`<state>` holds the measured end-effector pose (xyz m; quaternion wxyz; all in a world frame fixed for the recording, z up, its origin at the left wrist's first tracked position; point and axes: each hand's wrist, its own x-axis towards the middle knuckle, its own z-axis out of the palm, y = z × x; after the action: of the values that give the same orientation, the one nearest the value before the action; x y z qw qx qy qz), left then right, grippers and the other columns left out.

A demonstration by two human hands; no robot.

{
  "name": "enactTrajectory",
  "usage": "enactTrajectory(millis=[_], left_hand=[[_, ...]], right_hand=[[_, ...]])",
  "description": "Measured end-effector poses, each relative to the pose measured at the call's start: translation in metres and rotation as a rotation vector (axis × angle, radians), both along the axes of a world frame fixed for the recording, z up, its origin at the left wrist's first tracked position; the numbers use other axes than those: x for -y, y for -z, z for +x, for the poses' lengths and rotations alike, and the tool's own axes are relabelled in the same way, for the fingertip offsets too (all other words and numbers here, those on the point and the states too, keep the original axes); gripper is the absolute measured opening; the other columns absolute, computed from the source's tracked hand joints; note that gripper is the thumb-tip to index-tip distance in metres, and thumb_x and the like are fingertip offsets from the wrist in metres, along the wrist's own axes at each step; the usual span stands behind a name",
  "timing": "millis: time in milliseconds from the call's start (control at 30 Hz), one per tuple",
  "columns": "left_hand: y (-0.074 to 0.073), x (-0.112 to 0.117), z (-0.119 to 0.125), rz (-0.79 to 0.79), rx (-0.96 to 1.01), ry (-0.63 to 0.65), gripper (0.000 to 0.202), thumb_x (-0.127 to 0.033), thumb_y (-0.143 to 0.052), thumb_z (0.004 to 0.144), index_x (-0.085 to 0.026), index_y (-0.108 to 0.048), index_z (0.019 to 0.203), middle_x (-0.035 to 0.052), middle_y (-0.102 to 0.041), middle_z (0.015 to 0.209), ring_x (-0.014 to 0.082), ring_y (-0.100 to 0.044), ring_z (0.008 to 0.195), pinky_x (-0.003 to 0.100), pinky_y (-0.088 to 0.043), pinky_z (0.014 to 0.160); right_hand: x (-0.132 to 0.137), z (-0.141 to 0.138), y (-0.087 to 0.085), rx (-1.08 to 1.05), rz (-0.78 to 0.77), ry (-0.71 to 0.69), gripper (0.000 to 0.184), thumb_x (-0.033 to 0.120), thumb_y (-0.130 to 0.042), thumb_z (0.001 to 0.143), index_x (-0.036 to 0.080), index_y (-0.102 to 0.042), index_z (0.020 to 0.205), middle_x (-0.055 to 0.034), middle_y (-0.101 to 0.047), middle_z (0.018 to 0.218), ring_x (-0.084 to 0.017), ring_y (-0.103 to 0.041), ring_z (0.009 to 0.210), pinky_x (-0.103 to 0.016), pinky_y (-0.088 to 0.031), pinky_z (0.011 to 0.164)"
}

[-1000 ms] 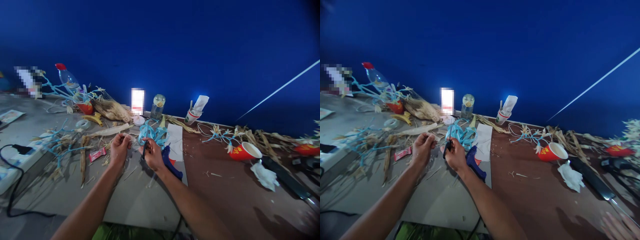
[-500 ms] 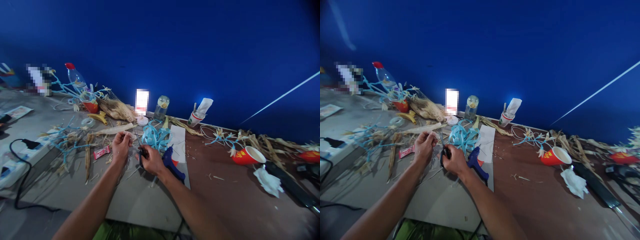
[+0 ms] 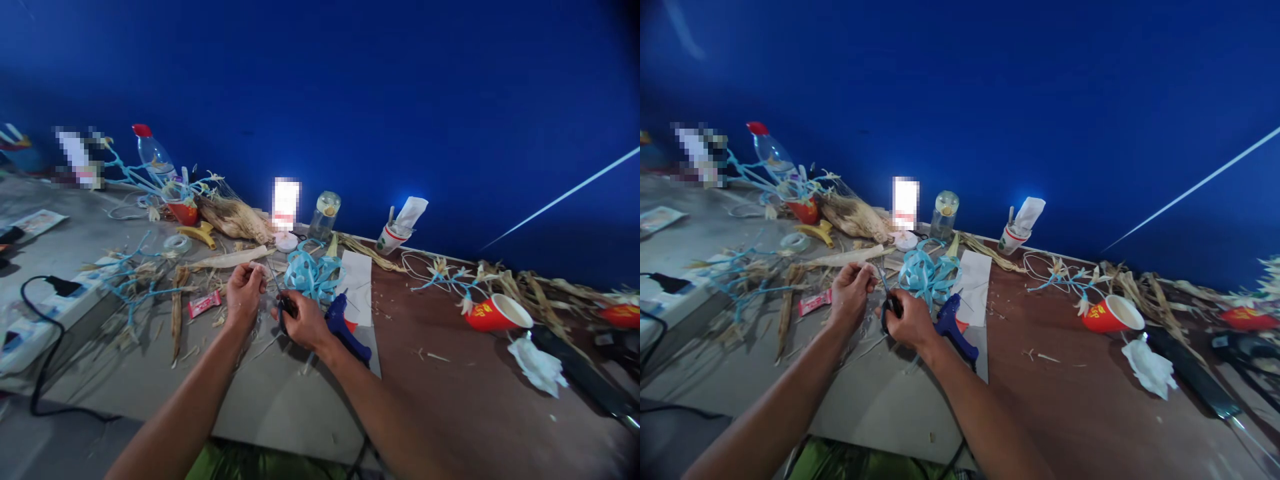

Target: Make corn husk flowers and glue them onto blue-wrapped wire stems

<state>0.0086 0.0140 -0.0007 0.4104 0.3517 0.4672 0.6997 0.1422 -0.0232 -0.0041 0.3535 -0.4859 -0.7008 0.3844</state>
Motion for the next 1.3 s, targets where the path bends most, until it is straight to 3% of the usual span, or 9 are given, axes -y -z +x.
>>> enactTrajectory(millis=[467,967,1300], left_hand=[[-0.0024,0.0008,-0.0002,-0.001,-0.002,0.028,0.021,-0.031,-0.067,0.07,-0.016,-0.052,0.07,-0.0054,-0.05,0.056,0.0044,-0.041,0.043,0.017,-0.031,0.041],[0.0007,-0.0011,-0.0034,0.006,-0.009,0.023,0.021,-0.032,-0.067,0.071,-0.017,-0.052,0.069,-0.0047,-0.052,0.055,0.0049,-0.042,0.043,0.017,-0.031,0.042],[-0.0028,-0.0011,-0.0055,0.049,-0.029,0.019,0.02,-0.032,-0.067,0.07,-0.017,-0.055,0.072,-0.0041,-0.051,0.06,0.0052,-0.044,0.046,0.017,-0.033,0.042]], right_hand=[[-0.0004,0.0003,-0.0032,-0.003,-0.002,-0.009,0.023,0.033,-0.057,0.077,0.018,-0.064,0.092,0.0003,-0.063,0.07,-0.013,-0.055,0.061,-0.022,-0.042,0.058],[-0.0007,0.0003,-0.0047,0.0,-0.029,-0.017,0.023,0.03,-0.057,0.077,0.018,-0.065,0.094,-0.0006,-0.067,0.076,-0.014,-0.06,0.066,-0.022,-0.044,0.062],[0.0,0.001,-0.0089,0.045,-0.008,-0.046,0.016,0.029,-0.056,0.076,0.018,-0.064,0.085,0.0001,-0.064,0.07,-0.013,-0.058,0.065,-0.021,-0.042,0.057]])
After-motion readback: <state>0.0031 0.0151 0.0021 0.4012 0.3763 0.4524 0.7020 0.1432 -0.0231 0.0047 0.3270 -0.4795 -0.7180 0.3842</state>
